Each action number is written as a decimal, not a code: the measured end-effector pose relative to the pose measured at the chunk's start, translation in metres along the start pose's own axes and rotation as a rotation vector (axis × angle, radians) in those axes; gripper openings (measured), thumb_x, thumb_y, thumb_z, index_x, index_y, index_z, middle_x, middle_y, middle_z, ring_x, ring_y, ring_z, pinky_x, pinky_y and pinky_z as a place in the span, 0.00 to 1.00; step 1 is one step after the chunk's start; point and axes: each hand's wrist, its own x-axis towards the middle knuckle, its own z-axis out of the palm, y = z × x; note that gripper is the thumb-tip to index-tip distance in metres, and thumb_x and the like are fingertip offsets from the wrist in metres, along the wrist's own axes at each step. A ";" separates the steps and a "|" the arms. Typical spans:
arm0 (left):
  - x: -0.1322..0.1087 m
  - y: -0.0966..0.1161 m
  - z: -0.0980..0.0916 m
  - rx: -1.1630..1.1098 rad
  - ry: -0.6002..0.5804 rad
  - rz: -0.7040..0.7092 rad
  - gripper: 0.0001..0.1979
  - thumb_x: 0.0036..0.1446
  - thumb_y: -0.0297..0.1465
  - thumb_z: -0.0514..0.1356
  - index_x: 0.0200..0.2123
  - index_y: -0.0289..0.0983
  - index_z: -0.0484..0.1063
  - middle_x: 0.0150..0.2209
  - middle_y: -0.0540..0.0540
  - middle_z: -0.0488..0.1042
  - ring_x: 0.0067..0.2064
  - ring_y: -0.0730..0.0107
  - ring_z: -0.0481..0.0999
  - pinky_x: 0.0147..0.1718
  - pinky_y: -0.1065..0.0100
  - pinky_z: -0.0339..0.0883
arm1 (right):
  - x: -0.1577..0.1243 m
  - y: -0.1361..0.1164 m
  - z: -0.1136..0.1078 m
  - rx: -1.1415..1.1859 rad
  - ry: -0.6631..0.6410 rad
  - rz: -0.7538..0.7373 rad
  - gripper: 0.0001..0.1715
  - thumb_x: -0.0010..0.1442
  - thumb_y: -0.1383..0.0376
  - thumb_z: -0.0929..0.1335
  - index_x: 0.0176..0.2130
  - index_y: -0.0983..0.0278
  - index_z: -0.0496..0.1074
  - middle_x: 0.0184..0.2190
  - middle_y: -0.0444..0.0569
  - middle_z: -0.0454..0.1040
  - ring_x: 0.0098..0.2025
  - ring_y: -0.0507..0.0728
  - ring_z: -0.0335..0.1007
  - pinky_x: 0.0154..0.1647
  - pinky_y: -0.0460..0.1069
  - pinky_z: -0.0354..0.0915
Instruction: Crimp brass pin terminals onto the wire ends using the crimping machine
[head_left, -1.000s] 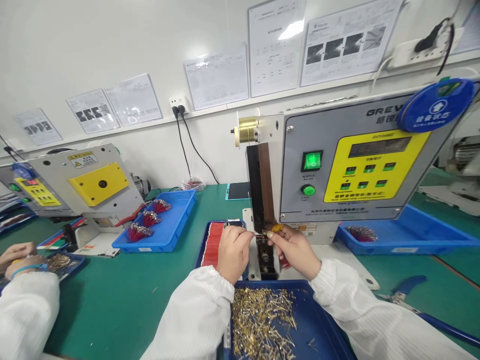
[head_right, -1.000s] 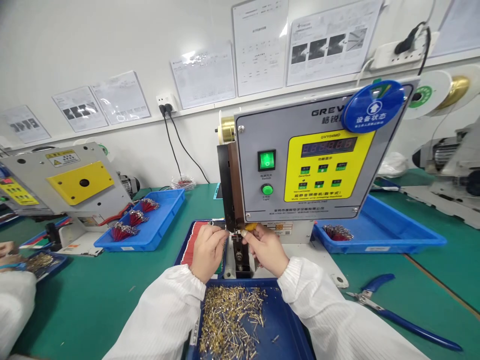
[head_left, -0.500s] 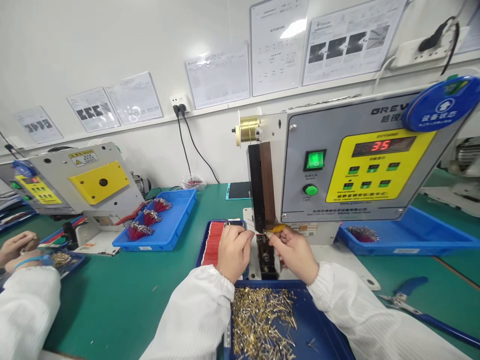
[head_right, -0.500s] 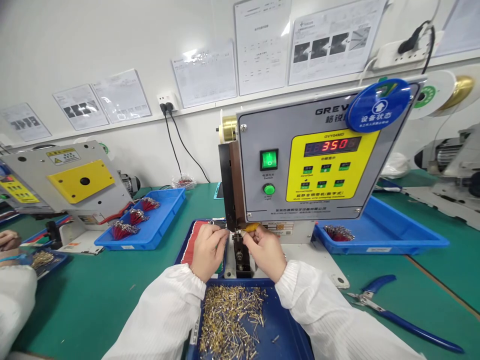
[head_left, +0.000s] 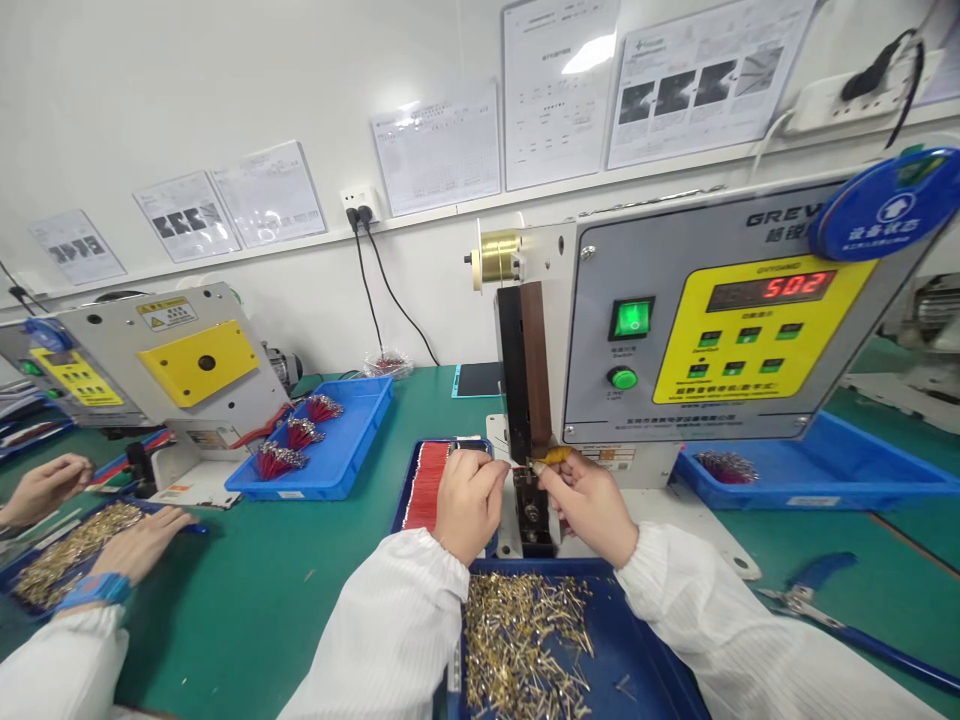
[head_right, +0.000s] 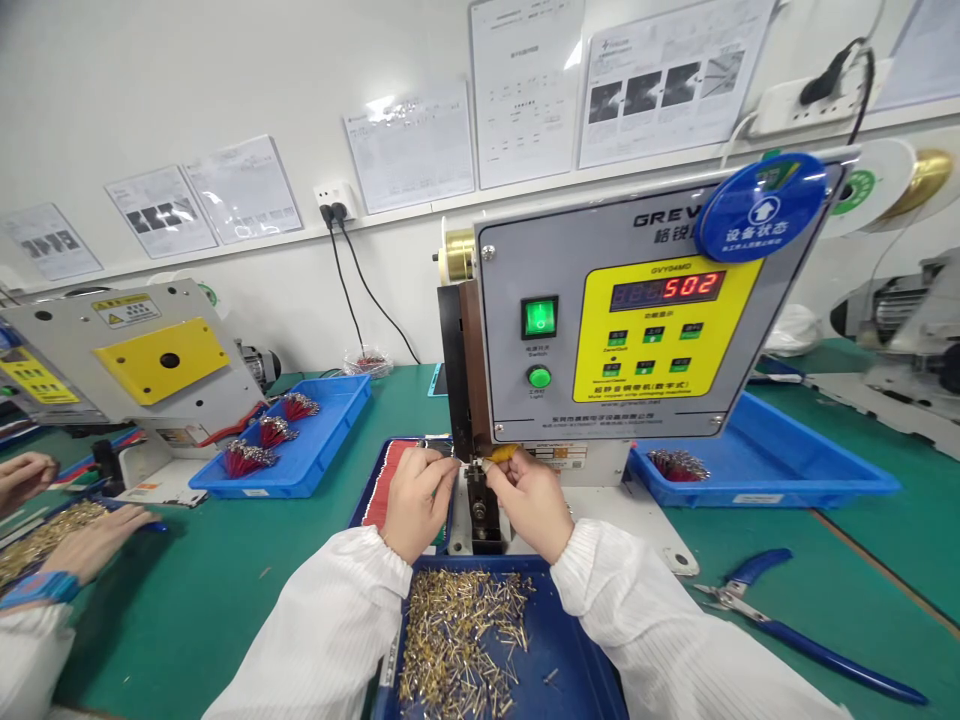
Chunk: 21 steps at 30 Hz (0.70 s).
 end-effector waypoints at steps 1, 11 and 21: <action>0.000 0.000 0.000 -0.001 -0.001 0.000 0.08 0.62 0.27 0.54 0.39 0.38 0.73 0.35 0.44 0.70 0.40 0.66 0.68 0.39 0.65 0.63 | 0.000 0.000 0.000 -0.001 -0.001 -0.001 0.12 0.56 0.57 0.64 0.24 0.58 0.60 0.14 0.39 0.63 0.15 0.52 0.59 0.15 0.47 0.57; 0.000 0.000 0.000 0.002 0.002 0.006 0.08 0.62 0.27 0.54 0.39 0.38 0.73 0.35 0.45 0.70 0.39 0.66 0.68 0.38 0.65 0.64 | -0.001 -0.005 0.000 0.014 -0.005 0.018 0.13 0.56 0.56 0.64 0.25 0.58 0.60 0.13 0.38 0.62 0.14 0.52 0.59 0.12 0.46 0.55; 0.000 0.001 0.000 -0.076 -0.024 -0.037 0.09 0.63 0.29 0.52 0.39 0.37 0.72 0.35 0.44 0.72 0.39 0.67 0.71 0.39 0.65 0.66 | 0.001 -0.002 0.001 0.017 -0.017 0.003 0.16 0.57 0.52 0.64 0.25 0.58 0.61 0.13 0.39 0.62 0.13 0.51 0.58 0.13 0.46 0.55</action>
